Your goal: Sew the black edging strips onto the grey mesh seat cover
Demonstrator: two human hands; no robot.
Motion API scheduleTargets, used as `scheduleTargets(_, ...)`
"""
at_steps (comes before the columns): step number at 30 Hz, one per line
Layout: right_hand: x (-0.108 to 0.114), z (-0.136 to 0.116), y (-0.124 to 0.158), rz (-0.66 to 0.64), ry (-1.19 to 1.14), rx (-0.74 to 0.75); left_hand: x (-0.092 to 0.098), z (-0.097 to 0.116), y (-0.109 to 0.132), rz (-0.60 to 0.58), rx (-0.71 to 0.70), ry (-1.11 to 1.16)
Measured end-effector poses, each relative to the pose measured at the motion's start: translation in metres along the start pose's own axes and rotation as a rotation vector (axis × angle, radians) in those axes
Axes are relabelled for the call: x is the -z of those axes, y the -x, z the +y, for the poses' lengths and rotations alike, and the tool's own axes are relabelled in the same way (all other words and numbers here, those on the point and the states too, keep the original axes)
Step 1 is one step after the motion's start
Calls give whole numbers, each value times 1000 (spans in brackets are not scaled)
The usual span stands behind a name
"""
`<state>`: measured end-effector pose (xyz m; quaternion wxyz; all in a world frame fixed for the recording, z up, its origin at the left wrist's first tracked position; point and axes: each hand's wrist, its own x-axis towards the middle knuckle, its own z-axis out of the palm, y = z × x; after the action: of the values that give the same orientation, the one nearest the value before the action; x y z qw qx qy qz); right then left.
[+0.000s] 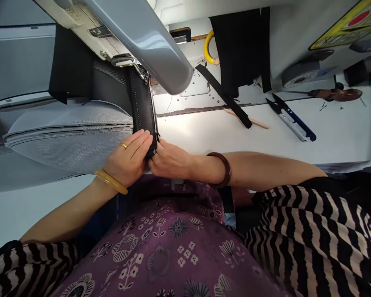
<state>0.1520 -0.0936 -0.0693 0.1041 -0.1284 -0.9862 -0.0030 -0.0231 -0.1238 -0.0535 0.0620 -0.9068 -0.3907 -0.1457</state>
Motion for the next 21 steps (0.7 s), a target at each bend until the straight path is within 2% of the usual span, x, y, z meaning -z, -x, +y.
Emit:
scheduleTargets(6,-6,-1,5,119,61,26,3,2,-3,53,-41,-68)
scheduleTargets(9,-5,0,3,99,59,29,8,-4,-8,58,-106,-106)
scheduleTargets(12,-5,4,-1,149,93,1,10,-14,-15,64,-156,-113)
scheduleTargets(16,-10,11,-7,287,122,-66,4,-27,-20,81,-203,-122)
scheduleTargets(18,-13,15,-8,348,129,-85,0,-31,-20,55,-195,-96)
scheduleTargets(21,-15,20,-9,379,153,-97,-5,-36,-22,25,-171,-54)
